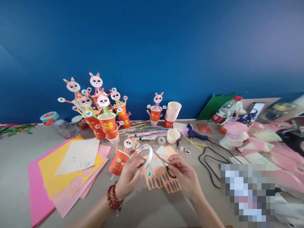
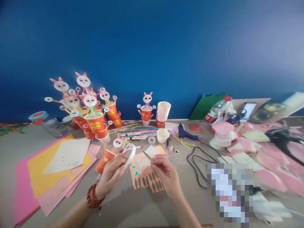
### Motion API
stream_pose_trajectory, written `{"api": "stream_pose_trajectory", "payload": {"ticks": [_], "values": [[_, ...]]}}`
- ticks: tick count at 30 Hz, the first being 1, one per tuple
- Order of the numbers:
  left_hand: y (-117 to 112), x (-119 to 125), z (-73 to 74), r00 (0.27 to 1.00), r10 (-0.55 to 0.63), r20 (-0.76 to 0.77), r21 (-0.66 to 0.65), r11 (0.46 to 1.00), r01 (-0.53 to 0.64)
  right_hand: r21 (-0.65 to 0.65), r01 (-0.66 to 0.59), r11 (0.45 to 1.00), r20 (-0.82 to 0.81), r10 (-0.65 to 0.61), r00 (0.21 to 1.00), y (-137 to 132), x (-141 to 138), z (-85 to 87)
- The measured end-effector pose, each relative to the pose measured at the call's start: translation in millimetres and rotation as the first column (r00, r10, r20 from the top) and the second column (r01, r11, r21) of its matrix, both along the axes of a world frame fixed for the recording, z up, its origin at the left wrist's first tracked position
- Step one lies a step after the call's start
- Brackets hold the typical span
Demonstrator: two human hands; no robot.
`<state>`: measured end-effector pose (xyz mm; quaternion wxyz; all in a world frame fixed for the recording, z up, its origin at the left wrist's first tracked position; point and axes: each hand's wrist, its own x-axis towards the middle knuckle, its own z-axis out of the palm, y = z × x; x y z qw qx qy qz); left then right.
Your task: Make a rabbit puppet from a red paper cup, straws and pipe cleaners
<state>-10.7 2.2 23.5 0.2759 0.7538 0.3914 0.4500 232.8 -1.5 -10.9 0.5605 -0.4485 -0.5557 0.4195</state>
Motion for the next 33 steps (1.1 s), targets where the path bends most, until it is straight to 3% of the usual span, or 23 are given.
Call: {"api": "stream_pose_trajectory", "payload": {"ticks": [4,8,14,21,25,33], "values": [[-11,0,4.5,0.952,-0.102,-0.287,0.072,0.989,0.128,-0.024,0.033,0.999,0.039,-0.032,0.999,-6,7,-5.1],[-31,-23,1.8,0.830,-0.199,-0.520,0.001,0.972,0.234,-0.058,0.085,0.995,0.076,-0.080,0.994,-12,16,-9.2],[-60,-58,-6.8,0.705,-0.230,-0.671,-0.053,0.963,0.265,-0.055,0.155,0.986,0.086,-0.150,0.985,-11,14,-21.0],[-58,-62,-34.0,0.631,-0.133,-0.765,0.011,0.976,0.218,-0.015,0.163,0.987,0.081,-0.161,0.984,-9,3,-14.0],[-51,-58,-37.0,0.621,-0.084,-0.779,0.036,0.984,0.177,-0.006,0.170,0.985,0.089,-0.169,0.982,-9,4,-11.3],[-31,-38,-32.1,0.729,-0.055,-0.682,0.045,0.992,0.117,-0.114,0.054,0.992,0.169,-0.034,0.985,-14,-8,-16.5]]}}
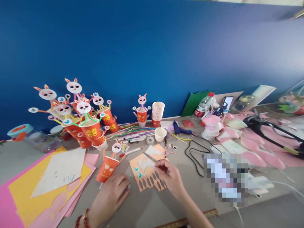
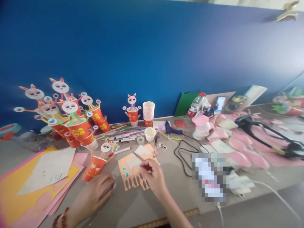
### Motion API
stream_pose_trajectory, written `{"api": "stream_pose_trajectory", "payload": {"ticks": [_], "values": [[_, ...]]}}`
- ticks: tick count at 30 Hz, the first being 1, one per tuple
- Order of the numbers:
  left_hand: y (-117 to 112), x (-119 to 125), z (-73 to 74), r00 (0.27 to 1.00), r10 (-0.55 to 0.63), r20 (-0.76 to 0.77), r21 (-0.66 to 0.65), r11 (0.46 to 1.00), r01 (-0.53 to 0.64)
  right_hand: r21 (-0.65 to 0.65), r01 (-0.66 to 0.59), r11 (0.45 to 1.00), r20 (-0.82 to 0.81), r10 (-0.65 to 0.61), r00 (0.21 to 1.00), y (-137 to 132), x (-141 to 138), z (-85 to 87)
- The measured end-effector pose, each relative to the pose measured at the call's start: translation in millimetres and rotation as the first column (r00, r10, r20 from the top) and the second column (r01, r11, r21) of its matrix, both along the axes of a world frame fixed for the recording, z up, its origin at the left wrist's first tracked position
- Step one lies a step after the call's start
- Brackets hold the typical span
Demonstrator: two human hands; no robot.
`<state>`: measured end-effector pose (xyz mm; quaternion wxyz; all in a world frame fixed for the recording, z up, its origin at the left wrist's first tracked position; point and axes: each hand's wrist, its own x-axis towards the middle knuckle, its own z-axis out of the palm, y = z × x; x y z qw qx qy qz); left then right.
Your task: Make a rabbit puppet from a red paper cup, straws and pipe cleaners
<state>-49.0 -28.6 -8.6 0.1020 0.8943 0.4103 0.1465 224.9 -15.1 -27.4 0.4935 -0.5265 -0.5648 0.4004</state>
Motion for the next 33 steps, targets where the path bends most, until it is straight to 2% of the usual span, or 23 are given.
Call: {"api": "stream_pose_trajectory", "payload": {"ticks": [3,6,10,15,21,26,33], "values": [[13,14,4.6,0.999,0.013,0.043,-0.003,1.000,-0.013,0.069,-0.055,0.996,0.020,0.054,0.998,2,-7,4.0],[25,26,10.1,0.997,0.012,0.082,-0.081,0.997,-0.005,0.122,-0.108,0.987,0.044,0.104,0.994,7,-11,6.7],[35,35,13.5,0.994,0.003,0.111,-0.148,0.989,0.014,0.066,-0.136,0.989,0.066,0.132,0.989,11,-14,2.9],[41,37,8.5,0.991,0.041,0.129,-0.185,0.983,-0.016,0.006,-0.120,0.993,0.074,0.119,0.990,13,-14,-10.9],[46,39,-0.8,0.991,0.055,0.120,-0.171,0.985,-0.034,-0.018,-0.110,0.994,0.115,0.111,0.987,17,-10,-23.9],[49,42,-7.6,0.994,0.045,0.104,-0.148,0.989,-0.029,-0.020,-0.127,0.992,0.141,0.128,0.982,18,-12,-27.1],[55,43,-5.6,0.997,0.052,-0.048,-0.141,0.988,-0.059,-0.018,-0.117,0.993,0.189,0.118,0.975,18,-14,-24.3]]}}
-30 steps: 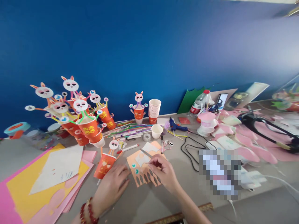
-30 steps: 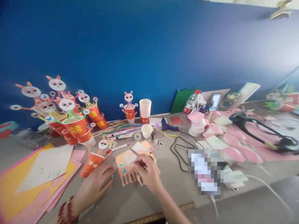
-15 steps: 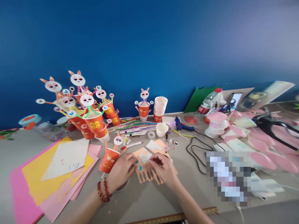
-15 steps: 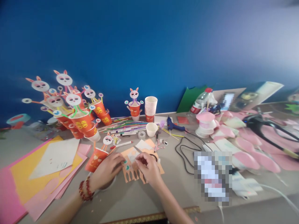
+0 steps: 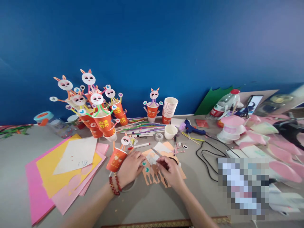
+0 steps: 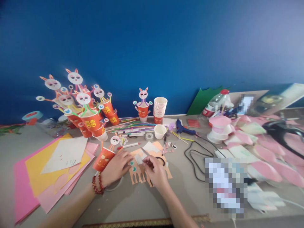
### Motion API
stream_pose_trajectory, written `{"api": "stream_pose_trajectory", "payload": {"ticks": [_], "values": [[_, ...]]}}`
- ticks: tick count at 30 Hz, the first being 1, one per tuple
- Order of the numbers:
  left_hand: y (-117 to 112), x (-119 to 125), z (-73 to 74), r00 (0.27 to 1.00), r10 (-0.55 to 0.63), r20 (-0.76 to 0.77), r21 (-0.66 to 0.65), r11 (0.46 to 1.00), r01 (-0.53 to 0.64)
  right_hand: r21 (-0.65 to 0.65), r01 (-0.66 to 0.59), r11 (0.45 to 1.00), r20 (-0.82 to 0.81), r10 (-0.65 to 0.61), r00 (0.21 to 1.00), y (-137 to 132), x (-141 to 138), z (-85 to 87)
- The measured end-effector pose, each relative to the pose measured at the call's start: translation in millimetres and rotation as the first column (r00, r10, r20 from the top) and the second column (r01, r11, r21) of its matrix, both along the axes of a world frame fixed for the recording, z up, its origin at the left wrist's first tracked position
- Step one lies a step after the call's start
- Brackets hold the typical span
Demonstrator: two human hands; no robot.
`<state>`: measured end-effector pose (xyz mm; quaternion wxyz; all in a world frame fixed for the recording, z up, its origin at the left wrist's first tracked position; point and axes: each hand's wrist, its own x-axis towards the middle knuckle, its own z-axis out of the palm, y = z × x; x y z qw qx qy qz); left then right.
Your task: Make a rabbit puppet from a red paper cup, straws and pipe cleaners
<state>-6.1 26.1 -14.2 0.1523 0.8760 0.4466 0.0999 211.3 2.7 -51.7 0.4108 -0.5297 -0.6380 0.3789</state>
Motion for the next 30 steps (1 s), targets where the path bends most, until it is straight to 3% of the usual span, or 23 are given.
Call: {"api": "stream_pose_trajectory", "payload": {"ticks": [18,30], "values": [[7,11,10.2,0.974,-0.058,-0.220,0.031,0.997,0.066,0.053,-0.018,0.998,0.046,0.016,0.999,0,0,-2.5],[-3,7,3.4,0.990,-0.035,-0.138,0.032,0.999,0.039,0.058,-0.006,0.998,0.044,0.003,0.999,0,-1,-1.8]]}}
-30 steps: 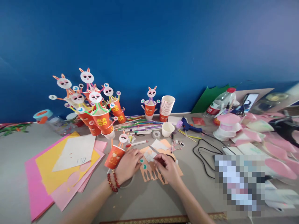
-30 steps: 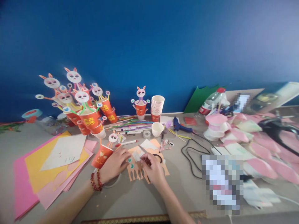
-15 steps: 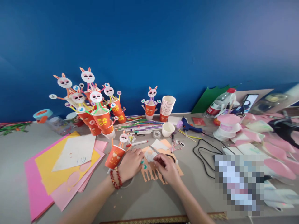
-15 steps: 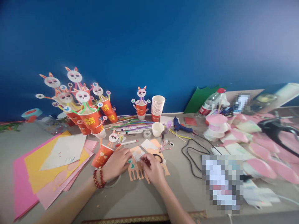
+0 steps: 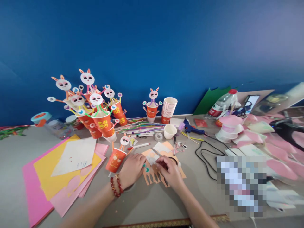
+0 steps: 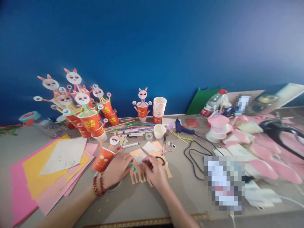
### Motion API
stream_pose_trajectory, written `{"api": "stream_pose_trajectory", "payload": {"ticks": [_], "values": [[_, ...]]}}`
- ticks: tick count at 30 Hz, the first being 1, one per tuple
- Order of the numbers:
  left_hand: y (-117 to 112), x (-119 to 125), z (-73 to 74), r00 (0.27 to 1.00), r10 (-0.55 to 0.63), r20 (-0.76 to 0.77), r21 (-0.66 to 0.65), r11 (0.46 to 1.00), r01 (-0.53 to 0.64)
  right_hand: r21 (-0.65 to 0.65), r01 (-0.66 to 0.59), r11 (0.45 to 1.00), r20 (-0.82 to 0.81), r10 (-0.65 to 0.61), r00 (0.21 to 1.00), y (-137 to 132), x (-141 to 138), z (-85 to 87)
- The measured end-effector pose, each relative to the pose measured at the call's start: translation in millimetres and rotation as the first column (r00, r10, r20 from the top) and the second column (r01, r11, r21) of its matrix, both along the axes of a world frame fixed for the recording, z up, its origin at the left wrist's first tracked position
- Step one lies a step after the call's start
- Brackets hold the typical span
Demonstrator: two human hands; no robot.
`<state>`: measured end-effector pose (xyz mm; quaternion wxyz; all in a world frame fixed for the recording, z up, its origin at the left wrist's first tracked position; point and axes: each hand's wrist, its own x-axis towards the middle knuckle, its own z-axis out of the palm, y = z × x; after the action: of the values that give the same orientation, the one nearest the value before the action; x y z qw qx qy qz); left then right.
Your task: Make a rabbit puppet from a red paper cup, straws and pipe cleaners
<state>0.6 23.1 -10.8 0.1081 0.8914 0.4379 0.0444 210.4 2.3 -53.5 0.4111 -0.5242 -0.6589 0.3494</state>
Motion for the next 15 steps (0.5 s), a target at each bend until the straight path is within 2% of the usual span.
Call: {"api": "stream_pose_trajectory", "payload": {"ticks": [9,12,15], "values": [[-1,-5,-20.9,0.982,0.048,0.181,-0.048,0.998,-0.040,-0.020,0.008,1.000,-0.021,-0.008,1.000,0,0,-1.1],[0,-8,-17.9,0.944,0.087,0.318,-0.068,0.995,-0.069,-0.043,0.009,0.999,-0.100,-0.013,0.995,-2,0,0.2],[0,-10,-5.9,0.872,0.058,0.486,-0.085,0.996,-0.019,-0.100,-0.034,0.994,-0.302,0.002,0.953,-3,-1,8.0]]}}
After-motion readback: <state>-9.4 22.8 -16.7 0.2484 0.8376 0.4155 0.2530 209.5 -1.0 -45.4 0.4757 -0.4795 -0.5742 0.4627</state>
